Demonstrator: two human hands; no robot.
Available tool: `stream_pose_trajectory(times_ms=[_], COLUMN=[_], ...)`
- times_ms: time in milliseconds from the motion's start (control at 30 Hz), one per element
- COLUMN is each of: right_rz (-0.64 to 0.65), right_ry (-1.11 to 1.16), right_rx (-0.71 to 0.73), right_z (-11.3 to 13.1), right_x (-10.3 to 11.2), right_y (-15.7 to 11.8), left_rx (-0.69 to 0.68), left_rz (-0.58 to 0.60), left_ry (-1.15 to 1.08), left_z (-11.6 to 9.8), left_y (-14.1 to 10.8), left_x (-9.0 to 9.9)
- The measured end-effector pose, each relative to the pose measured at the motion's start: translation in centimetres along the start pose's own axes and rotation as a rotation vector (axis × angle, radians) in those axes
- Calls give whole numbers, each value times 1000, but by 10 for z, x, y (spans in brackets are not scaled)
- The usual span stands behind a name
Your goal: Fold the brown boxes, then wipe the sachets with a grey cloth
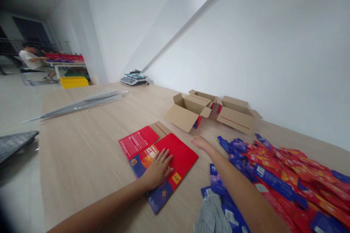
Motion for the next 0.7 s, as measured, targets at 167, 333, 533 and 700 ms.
stream_pose_trajectory(times_ms=[167,333,533,700], right_rz=[-27,10,-204,-447], right_ry=[-254,-275,-161,-347], right_rx=[77,106,381,579], right_z=[10,18,80,142], right_x=[-25,-13,54,121], right_y=[-61,-99,-147,-233], left_rx=[77,29,-4,-19], left_rz=[-21,-99,-396,-494], left_ry=[-42,-268,-418,-418], left_z=[-23,-40,-14,0], left_y=[-15,-36,-28,-11], left_x=[-10,-3,69,143])
Point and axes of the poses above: each hand's wrist, its own y-axis towards the middle knuckle, its own x-axis out of the back of the hand, z = x × y, the point moved 9 cm from there along y, towards the middle knuckle, and after that the axes turned 11 degrees about -y, right-handed, at the moved point
